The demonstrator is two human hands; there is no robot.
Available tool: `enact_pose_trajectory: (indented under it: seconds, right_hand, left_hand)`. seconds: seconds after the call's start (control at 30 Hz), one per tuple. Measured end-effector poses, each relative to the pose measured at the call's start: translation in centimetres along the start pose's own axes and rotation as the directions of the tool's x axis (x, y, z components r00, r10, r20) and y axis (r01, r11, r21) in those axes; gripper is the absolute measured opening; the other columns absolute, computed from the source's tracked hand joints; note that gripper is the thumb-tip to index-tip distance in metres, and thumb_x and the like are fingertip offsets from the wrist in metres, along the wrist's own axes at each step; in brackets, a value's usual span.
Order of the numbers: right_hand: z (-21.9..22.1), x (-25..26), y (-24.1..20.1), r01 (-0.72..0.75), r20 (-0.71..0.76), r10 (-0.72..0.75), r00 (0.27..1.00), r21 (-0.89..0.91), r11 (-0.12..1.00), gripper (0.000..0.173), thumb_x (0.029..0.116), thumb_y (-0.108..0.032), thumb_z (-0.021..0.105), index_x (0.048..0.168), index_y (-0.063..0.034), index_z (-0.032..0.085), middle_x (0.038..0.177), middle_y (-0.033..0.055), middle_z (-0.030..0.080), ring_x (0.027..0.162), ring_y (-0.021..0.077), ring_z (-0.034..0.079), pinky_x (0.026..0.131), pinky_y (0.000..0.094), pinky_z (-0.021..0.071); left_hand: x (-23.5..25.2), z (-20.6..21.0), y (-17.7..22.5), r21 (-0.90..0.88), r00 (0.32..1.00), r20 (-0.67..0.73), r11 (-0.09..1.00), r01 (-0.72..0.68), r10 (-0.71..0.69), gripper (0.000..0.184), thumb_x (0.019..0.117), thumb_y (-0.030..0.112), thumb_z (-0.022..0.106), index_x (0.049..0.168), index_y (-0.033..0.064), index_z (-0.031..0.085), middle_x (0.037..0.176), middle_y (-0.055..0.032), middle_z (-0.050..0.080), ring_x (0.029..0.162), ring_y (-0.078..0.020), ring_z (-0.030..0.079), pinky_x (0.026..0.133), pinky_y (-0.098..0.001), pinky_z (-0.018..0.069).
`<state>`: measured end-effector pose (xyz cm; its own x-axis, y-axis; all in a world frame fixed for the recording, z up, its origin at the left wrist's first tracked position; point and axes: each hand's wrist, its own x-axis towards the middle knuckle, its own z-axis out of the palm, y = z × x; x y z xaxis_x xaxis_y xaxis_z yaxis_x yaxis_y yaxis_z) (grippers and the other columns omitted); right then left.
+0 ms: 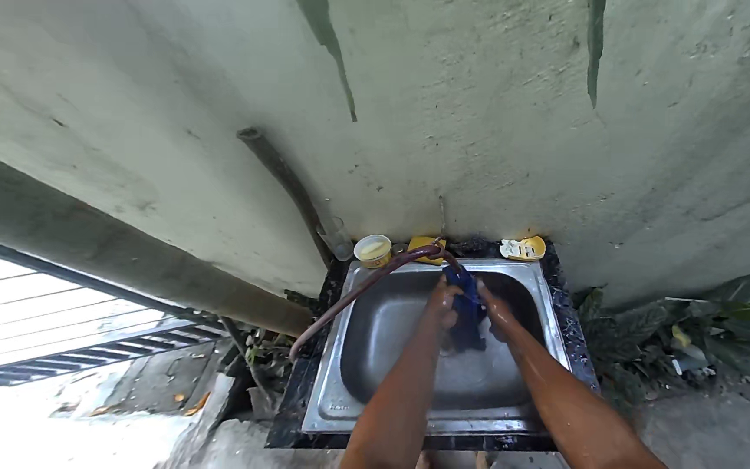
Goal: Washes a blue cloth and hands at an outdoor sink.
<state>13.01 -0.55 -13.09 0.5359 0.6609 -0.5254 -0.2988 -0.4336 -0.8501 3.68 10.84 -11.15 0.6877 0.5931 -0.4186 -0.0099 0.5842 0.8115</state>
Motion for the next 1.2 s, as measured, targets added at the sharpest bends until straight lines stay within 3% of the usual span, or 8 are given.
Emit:
enact_pose_trajectory:
  seconds: [0.13,0.3,0.43,0.53,0.67,0.77,0.87,1.2]
  right_hand:
    - [0.7,1.3,2.5,-0.256,0.150,0.210,0.966,0.460,0.850,0.090,0.0954,-0.082,0.018,0.152,-0.0167,0.043,0.134,0.0188,0.060,0.113,0.0348,0.062,0.086,0.0584,0.0537]
    - [2.3,2.6,1.6,-0.028,0.038,0.006,0.999,0.600,0.800,0.044,0.1099,-0.039,0.043,0.130,-0.0022,0.058,0.106,0.0153,0.069,0.093,0.0240,0.069,0.081,0.0444,0.0587]
    - [3.5,1.4,-0.7,-0.013,-0.010,0.021,1.000,0.494,0.870,0.036,0.1097,-0.032,0.044,0.116,-0.0017,0.063,0.093,0.0137,0.068,0.081,0.0224,0.067,0.074,0.0424,0.0581]
    - [4.4,0.5,-2.8,0.070,-0.015,-0.070,0.997,-0.008,0.998,0.037,0.1102,-0.026,0.043,0.115,0.0020,0.067,0.104,0.0155,0.069,0.096,0.0213,0.067,0.086,0.0400,0.0554]
    - [6.4,-0.8,-7.4,0.134,0.116,-0.069,0.991,-0.893,0.429,0.047,0.1088,-0.033,0.040,0.140,-0.0016,0.055,0.148,0.0249,0.050,0.142,0.0418,0.043,0.113,0.0649,0.0341]
    - [10.0,-1.3,-10.3,0.276,0.229,-0.172,0.958,-0.902,0.333,0.046,0.1062,-0.029,0.051,0.145,-0.0045,0.053,0.150,0.0223,0.050,0.142,0.0388,0.045,0.116,0.0559,0.0365]
    - [14.6,1.5,-12.2,0.444,0.367,-0.303,0.879,-0.862,0.244,0.047,0.1073,-0.025,0.049,0.151,-0.0065,0.049,0.153,0.0196,0.050,0.144,0.0365,0.045,0.118,0.0543,0.0351]
    - [22.2,10.6,-16.6,0.417,0.426,-0.111,0.898,-0.904,-0.092,0.035,0.1035,-0.026,0.057,0.127,-0.0024,0.068,0.136,0.0234,0.062,0.134,0.0451,0.052,0.108,0.0703,0.0370]
  left_hand:
    - [-0.3,0.0,-0.1,0.051,0.997,0.033,0.997,0.065,-0.067,0.058,0.0980,-0.004,0.048,0.153,0.0072,0.036,0.137,-0.0178,0.057,0.116,-0.0252,0.061,0.094,-0.0444,0.0542]
    - [0.8,-2.2,-2.6,0.577,0.978,-0.199,0.814,0.071,0.055,0.061,0.0989,0.031,0.068,0.147,0.0014,0.047,0.141,-0.0238,0.057,0.130,-0.0334,0.057,0.110,-0.0502,0.0456]
    - [1.2,-3.3,-4.6,0.361,0.994,-0.102,0.933,0.013,0.025,0.074,0.1049,0.044,0.054,0.163,0.0103,0.022,0.159,-0.0224,0.039,0.143,-0.0346,0.043,0.115,-0.0543,0.0396]
    - [0.4,-2.7,-4.1,-0.007,0.994,-0.087,0.997,0.072,-0.073,0.052,0.1079,0.049,0.041,0.139,0.0105,0.056,0.128,-0.0136,0.066,0.116,-0.0237,0.063,0.099,-0.0471,0.0520]
    - [-1.0,-3.6,-4.4,0.086,0.995,-0.085,0.996,-0.036,0.043,0.043,0.1121,0.028,0.038,0.132,-0.0057,0.056,0.119,-0.0225,0.065,0.104,-0.0270,0.064,0.087,-0.0438,0.0545]
    - [-5.8,-0.9,0.9,0.434,0.978,-0.160,0.880,0.190,-0.132,0.039,0.1122,0.010,0.034,0.148,-0.0039,0.043,0.149,-0.0208,0.049,0.134,-0.0267,0.050,0.113,-0.0422,0.0370]
    - [-4.1,-3.0,-2.3,0.437,0.999,0.011,0.899,-0.037,0.036,0.037,0.1067,0.011,0.047,0.139,-0.0074,0.048,0.126,-0.0225,0.060,0.111,-0.0236,0.059,0.097,-0.0396,0.0496]
    - [-2.1,-7.7,-3.3,0.486,0.985,-0.040,0.858,0.164,-0.166,0.055,0.0984,0.030,0.066,0.143,0.0021,0.049,0.132,-0.0220,0.061,0.123,-0.0320,0.059,0.104,-0.0515,0.0470]
